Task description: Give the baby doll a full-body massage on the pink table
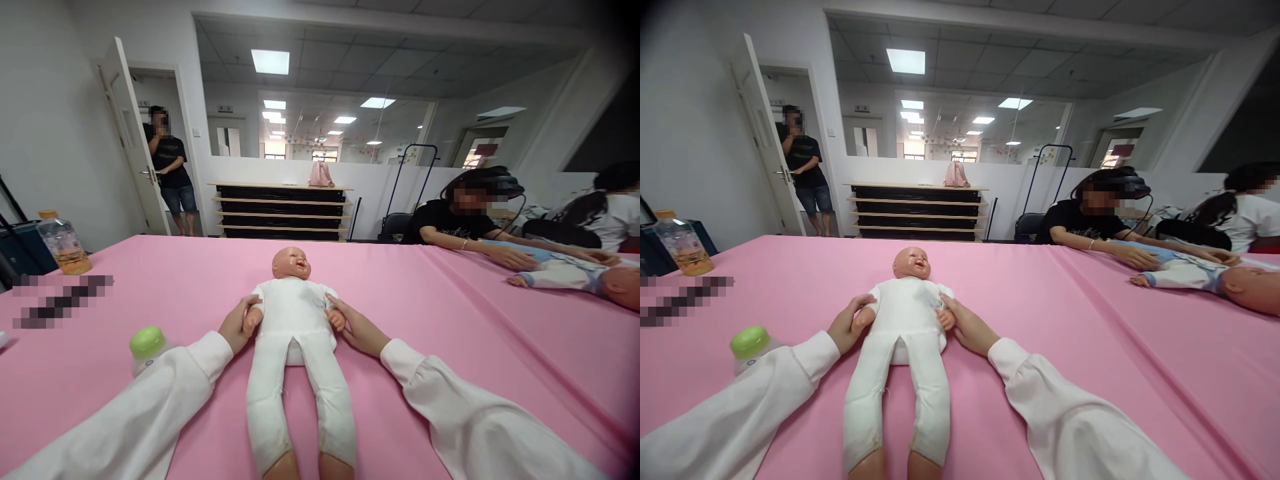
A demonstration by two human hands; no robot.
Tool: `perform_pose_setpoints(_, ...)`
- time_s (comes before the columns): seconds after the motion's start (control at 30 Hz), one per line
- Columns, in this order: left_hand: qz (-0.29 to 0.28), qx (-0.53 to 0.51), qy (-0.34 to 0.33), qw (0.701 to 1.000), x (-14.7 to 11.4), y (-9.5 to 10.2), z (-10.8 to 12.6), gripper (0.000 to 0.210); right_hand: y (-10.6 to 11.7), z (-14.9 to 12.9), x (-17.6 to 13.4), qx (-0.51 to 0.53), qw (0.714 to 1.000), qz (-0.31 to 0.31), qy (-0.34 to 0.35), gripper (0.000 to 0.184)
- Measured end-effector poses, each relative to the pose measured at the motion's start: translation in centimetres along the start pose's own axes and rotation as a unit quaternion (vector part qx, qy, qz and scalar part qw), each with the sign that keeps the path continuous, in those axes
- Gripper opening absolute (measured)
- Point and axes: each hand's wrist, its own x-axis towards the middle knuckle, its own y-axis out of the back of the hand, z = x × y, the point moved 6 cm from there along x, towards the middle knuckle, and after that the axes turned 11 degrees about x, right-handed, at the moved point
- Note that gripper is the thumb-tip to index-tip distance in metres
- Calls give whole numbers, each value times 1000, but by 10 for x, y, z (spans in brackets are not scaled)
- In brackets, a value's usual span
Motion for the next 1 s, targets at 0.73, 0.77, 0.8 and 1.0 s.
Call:
perform_pose_setpoints(0.73,1,88,163,983,90,-50,-22,43,6,85,82,24,938,276,-210,48)
perform_pose_setpoints(0.77,2,92,162,983,89,-49,-21,44,6,83,82,22,938,279,-203,49)
perform_pose_setpoints(0.8,7,94,156,983,87,-47,-19,44,5,80,81,18,939,286,-190,50)
perform_pose_setpoints(1.0,120,30,153,980,69,-27,-6,62,5,57,65,27,923,359,-140,67)
